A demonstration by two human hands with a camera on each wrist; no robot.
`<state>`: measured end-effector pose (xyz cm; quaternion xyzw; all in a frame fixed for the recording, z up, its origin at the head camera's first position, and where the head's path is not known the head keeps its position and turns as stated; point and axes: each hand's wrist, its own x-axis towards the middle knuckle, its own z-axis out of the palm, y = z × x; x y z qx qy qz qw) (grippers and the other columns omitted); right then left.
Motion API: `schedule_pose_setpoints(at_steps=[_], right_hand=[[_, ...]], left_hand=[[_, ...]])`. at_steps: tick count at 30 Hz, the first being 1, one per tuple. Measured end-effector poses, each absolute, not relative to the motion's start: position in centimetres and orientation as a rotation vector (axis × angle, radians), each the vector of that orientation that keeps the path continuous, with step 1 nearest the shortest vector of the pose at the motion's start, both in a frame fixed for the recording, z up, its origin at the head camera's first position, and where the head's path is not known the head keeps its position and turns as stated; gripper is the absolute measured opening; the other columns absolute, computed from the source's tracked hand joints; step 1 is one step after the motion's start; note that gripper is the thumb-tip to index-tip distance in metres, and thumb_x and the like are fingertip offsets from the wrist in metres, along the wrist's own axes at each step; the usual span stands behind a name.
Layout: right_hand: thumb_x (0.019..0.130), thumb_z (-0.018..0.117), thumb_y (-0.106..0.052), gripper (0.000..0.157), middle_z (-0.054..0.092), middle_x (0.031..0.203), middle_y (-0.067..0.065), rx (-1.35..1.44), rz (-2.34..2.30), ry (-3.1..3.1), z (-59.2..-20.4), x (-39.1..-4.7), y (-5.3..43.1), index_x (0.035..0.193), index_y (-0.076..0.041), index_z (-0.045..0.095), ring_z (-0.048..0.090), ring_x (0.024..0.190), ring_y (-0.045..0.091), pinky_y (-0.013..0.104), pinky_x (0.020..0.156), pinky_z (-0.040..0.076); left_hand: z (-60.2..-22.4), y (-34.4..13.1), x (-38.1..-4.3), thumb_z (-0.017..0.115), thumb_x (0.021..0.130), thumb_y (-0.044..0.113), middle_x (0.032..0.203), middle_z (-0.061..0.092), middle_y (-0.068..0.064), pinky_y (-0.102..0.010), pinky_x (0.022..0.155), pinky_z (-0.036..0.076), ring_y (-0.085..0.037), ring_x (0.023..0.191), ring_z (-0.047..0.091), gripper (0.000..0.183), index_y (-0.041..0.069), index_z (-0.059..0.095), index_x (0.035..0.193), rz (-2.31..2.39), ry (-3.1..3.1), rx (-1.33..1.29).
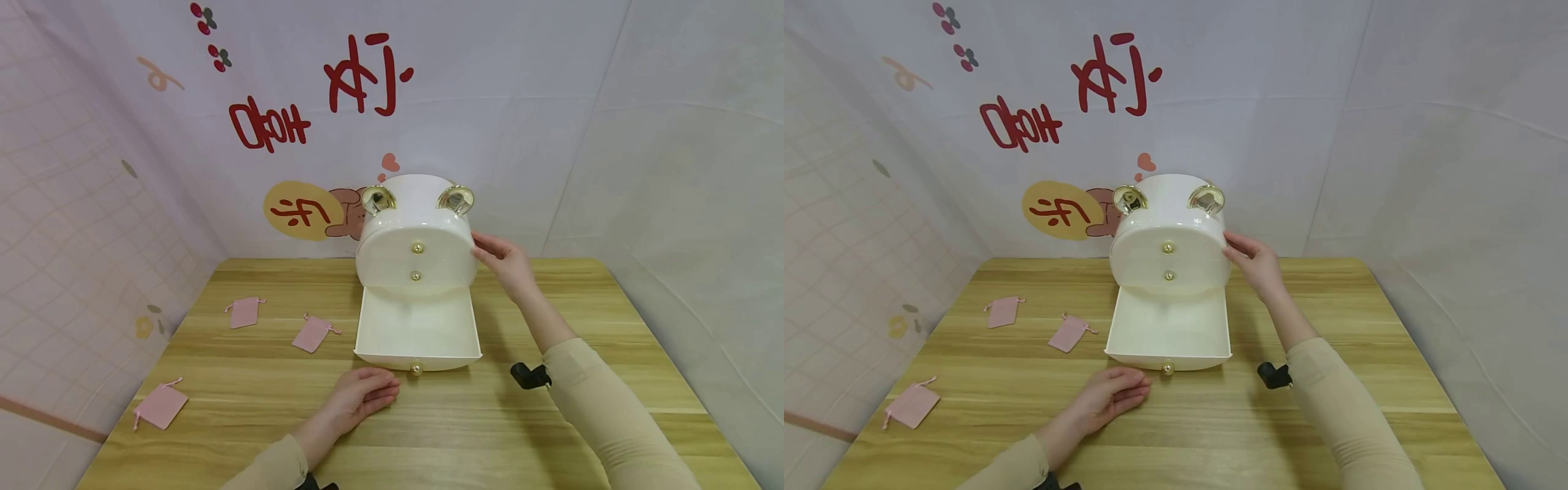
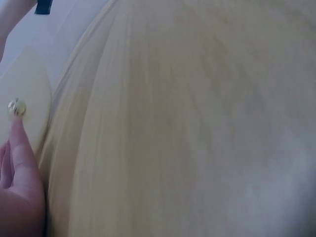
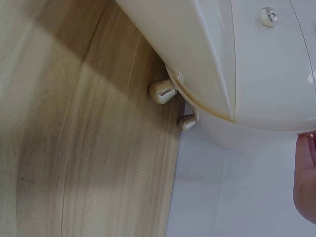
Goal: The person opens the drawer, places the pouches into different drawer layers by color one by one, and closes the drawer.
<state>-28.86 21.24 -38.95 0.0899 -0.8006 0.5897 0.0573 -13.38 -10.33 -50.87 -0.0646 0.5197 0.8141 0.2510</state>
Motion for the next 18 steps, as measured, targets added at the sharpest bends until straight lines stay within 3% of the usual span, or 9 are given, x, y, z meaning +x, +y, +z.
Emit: schedule_pose_setpoints(at_steps=[10, 18], right_hand=[[0.096, 0.068, -0.028, 0.048, 0.056, 0.139, 0.013, 0.271, 1.815, -2.42, -38.8, -28.8, 21.2, 0.14, -0.01, 0.058, 0.049, 0.131, 0.025, 0.034, 0.104, 0.044], [0.096, 0.067, -0.029, 0.048, 0.057, 0.139, 0.012, 0.272, 1.785, -2.438, -38.9, -28.8, 21.2, 0.14, -0.009, 0.058, 0.049, 0.131, 0.025, 0.036, 0.105, 0.044]], left_hand=[[-50.9, -15.6, -14.3, 0.059, 0.097, 0.002, 0.102, 0.072, -0.014, -0.028, 0.079, 0.058, -0.018, 0.09, 0.071, 0.014, -0.003, 0.061, 0.111, 2.139, 1.457, -0.07], [-50.2, -18.9, -15.7, 0.059, 0.099, 0.006, 0.105, 0.072, -0.011, -0.029, 0.079, 0.058, -0.016, 0.091, 0.07, 0.026, -0.008, 0.055, 0.121, 2.126, 1.574, -0.063]])
